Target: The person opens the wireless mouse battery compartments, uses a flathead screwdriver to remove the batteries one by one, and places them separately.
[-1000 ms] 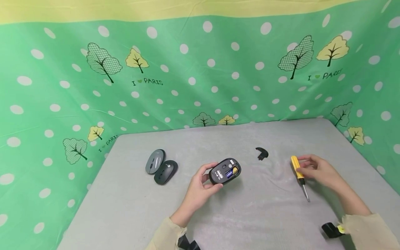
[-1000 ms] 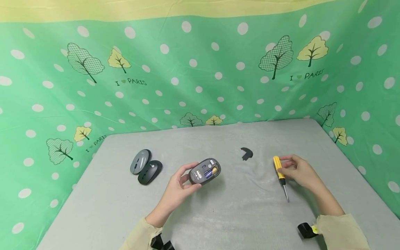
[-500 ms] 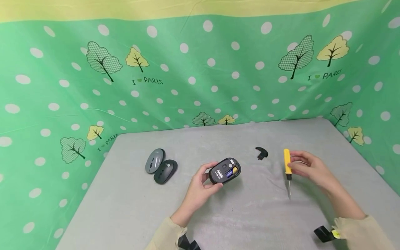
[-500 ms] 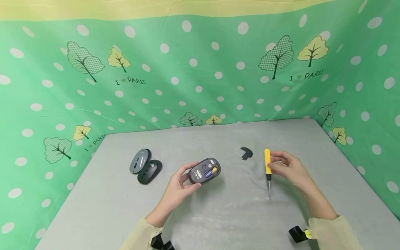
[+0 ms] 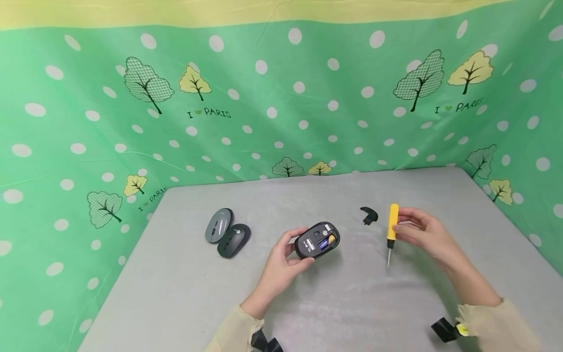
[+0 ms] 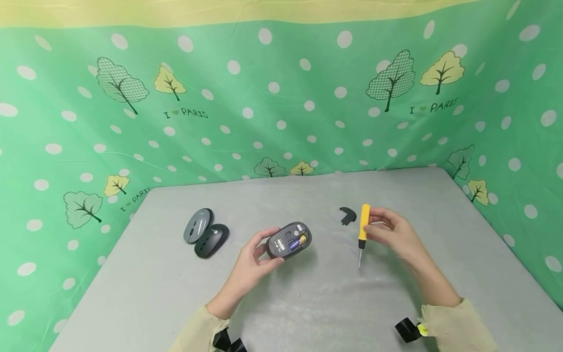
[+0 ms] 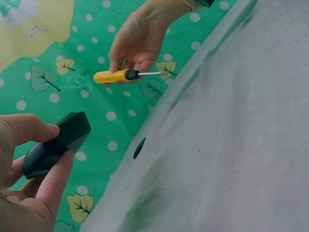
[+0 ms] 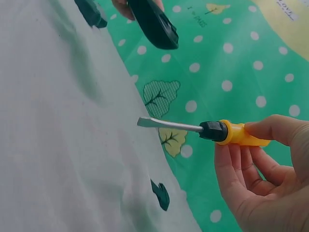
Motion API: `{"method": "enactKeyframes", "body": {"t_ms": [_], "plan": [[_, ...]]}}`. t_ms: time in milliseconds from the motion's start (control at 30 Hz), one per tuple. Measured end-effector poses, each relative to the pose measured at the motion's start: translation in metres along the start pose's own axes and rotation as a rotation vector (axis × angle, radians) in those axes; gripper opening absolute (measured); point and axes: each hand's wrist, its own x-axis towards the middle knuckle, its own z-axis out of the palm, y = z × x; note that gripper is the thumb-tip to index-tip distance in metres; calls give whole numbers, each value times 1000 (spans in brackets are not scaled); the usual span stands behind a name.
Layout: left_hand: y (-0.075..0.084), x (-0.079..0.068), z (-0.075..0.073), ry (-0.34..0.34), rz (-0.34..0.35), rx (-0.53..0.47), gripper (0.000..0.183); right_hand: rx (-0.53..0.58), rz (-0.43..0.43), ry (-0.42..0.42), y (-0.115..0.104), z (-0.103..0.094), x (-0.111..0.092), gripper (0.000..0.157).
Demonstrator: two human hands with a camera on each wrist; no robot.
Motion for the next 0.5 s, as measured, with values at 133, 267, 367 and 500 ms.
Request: {"method": "enactKeyframes", "body": {"t_ms": [133, 267, 367, 500], "plan": [[1, 0, 0, 3, -10, -6, 65, 63, -15, -9, -2, 7, 0, 29], [2, 0, 1, 8, -8, -7, 66, 84, -31, -22, -5, 14, 1, 29], [2, 0, 1, 8, -4, -12, 66, 116, -45, -36, -8, 19, 1, 29], [1, 1, 1, 7, 3, -16, 66, 97, -72, -62, -12, 26, 1, 28]]}}
